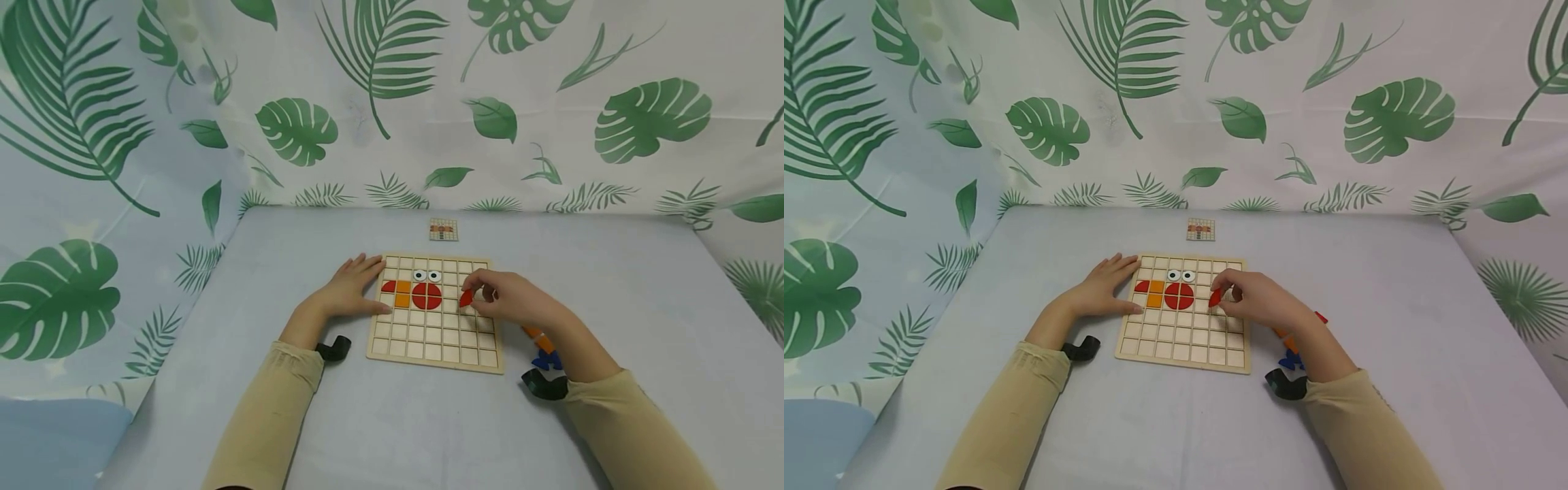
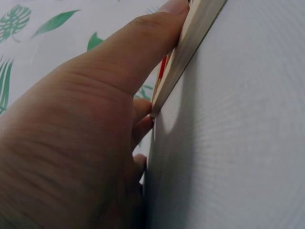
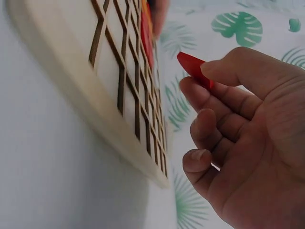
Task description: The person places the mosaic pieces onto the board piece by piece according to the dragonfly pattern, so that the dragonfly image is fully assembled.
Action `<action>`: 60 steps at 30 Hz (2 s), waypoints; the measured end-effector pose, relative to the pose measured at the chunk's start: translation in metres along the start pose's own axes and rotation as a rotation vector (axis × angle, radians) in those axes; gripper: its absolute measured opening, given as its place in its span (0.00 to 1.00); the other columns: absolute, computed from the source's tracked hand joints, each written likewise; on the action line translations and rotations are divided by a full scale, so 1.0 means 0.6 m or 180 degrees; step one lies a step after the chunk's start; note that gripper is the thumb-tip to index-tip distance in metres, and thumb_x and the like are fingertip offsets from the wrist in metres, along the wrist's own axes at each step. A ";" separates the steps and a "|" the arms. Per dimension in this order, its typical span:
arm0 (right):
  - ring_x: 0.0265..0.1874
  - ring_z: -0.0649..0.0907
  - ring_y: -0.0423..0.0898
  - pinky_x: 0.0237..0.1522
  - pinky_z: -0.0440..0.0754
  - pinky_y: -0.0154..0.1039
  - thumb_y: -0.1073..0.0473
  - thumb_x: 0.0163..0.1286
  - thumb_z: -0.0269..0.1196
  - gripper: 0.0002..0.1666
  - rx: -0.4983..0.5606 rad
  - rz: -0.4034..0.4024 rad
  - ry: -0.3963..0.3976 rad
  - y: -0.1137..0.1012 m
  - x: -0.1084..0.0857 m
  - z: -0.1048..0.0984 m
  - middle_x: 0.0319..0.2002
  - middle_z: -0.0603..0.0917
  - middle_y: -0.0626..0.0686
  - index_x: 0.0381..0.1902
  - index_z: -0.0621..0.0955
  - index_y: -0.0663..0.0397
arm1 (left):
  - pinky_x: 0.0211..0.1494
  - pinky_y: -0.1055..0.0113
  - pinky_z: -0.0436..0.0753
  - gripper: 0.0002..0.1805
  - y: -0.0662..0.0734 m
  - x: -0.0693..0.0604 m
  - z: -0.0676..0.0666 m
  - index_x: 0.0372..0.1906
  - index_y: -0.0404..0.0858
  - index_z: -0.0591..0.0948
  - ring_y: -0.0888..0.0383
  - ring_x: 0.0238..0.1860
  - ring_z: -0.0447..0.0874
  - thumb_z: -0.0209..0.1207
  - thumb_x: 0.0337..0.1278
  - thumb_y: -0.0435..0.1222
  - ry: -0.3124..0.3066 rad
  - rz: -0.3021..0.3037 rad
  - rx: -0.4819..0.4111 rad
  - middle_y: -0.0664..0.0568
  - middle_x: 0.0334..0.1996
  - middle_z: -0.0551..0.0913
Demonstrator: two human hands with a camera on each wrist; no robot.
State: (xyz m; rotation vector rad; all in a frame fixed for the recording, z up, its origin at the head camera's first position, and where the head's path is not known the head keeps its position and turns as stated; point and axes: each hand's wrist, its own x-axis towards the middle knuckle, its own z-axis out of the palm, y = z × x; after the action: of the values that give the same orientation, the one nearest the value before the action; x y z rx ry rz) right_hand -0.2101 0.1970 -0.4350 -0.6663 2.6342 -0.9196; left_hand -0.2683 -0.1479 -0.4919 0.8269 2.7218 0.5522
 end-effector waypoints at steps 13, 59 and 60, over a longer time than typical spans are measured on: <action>0.35 0.76 0.46 0.33 0.77 0.41 0.59 0.66 0.63 0.16 0.0172 -0.0121 0.0099 -0.040 0.067 0.038 0.37 0.80 0.46 0.51 0.80 0.49 | 0.75 0.57 0.33 0.58 0.000 0.002 -0.002 0.77 0.46 0.51 0.51 0.77 0.33 0.60 0.47 0.69 -0.0009 0.0030 0.0012 0.56 0.77 0.47; 0.38 0.77 0.44 0.43 0.77 0.40 0.54 0.63 0.69 0.14 -0.0292 -0.0118 -0.0060 -0.108 0.161 0.118 0.40 0.78 0.46 0.46 0.82 0.51 | 0.75 0.56 0.33 0.57 -0.004 -0.001 -0.003 0.77 0.45 0.51 0.50 0.76 0.34 0.59 0.49 0.69 -0.0006 0.0138 0.0001 0.57 0.77 0.46; 0.38 0.77 0.44 0.43 0.77 0.40 0.54 0.63 0.69 0.14 -0.0302 -0.0108 -0.0065 -0.108 0.161 0.119 0.40 0.78 0.46 0.46 0.82 0.51 | 0.75 0.56 0.33 0.57 -0.004 0.000 -0.003 0.77 0.45 0.51 0.50 0.76 0.33 0.59 0.49 0.69 -0.0008 0.0136 0.0011 0.57 0.77 0.45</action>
State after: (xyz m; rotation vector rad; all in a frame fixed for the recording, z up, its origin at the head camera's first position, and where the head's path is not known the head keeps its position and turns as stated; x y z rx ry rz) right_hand -0.2434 0.0664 -0.4573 -0.7412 2.6698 -0.7967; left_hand -0.2700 -0.1506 -0.4915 0.8880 2.7092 0.5547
